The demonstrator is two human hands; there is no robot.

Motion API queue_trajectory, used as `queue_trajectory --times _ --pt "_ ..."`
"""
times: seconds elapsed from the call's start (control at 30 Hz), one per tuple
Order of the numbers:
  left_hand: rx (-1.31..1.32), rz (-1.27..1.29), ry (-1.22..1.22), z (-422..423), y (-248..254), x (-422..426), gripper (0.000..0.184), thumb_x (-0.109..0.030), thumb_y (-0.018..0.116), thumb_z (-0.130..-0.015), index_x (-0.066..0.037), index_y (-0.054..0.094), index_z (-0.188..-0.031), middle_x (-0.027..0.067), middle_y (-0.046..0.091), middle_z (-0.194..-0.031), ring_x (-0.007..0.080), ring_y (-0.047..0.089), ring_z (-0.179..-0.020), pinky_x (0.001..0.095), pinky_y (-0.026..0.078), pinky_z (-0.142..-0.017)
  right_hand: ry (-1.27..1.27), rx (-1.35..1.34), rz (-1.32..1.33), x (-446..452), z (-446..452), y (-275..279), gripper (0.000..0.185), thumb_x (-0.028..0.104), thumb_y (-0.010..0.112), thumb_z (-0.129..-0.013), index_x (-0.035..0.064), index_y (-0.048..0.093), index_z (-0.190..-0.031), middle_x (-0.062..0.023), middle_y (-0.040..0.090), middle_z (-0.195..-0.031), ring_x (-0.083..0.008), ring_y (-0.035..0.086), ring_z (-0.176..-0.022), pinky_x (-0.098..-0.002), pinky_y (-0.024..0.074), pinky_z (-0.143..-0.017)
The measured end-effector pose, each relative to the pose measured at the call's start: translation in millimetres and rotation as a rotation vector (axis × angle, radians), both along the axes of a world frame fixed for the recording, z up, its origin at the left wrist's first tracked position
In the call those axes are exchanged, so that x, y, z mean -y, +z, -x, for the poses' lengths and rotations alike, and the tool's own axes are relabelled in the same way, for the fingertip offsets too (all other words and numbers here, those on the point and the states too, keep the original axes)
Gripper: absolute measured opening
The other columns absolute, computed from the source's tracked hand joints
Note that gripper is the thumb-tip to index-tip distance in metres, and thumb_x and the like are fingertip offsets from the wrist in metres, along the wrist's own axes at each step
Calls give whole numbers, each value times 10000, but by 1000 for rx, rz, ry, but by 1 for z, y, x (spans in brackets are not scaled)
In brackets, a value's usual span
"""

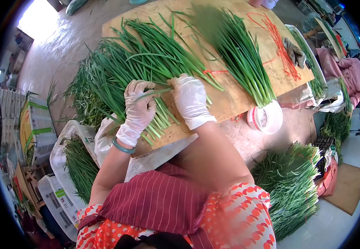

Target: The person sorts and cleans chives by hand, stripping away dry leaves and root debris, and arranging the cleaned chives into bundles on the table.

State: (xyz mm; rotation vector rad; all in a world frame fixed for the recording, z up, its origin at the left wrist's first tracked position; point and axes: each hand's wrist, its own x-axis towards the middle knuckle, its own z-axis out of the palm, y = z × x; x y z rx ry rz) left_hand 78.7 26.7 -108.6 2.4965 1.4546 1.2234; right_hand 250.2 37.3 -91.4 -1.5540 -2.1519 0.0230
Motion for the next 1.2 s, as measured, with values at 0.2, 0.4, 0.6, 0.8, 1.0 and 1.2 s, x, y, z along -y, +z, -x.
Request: queue_trajectory --times 0.2,0.4,0.6,0.8,1.0,1.2 --pt "-24 35 -57 3 -4 -4 301 23 534 -602 -117 622 -854 37 579 -944 260 512 -999 429 352 -967 -113 -723 222 -5 -3 -9 97 129 600 -855 43 591 -900 -120 621 -849 -232 614 -789 -307 473 -686" --pt "-172 28 -155 -3 9 0 543 -11 562 -642 -139 562 -1170 58 562 -883 255 518 -957 438 352 -967 6 -1470 376 3 4 -11 119 61 565 -893 -24 547 -974 -76 627 -904 -105 565 -790 -224 458 -700" --pt "-218 61 -163 -2 3 -4 505 -73 599 -666 -72 540 -1168 76 563 -893 275 511 -941 440 363 -950 91 -735 -24 16 8 -5 80 47 594 -866 18 603 -940 -70 611 -848 -96 565 -771 -238 470 -677" --pt "-239 96 -150 -4 4 -4 418 -87 591 -705 -81 568 -1122 76 572 -919 284 511 -936 438 386 -909 14 -1187 551 31 6 8 93 77 547 -906 20 577 -972 -25 586 -829 -62 499 -700 -199 436 -621" --pt "-232 76 -135 -5 5 -3 388 -73 569 -726 -96 579 -1114 77 572 -897 289 520 -927 427 397 -891 0 -1400 592 39 -14 50 256 165 537 -924 -41 492 -1069 1 564 -828 -58 452 -654 -163 394 -609" --pt "-192 31 -79 -4 -3 -3 483 -66 570 -713 -78 535 -1195 97 560 -896 292 524 -916 429 412 -881 48 -438 341 37 -7 13 166 196 580 -847 95 631 -969 -30 614 -733 -145 586 -653 -288 455 -568"
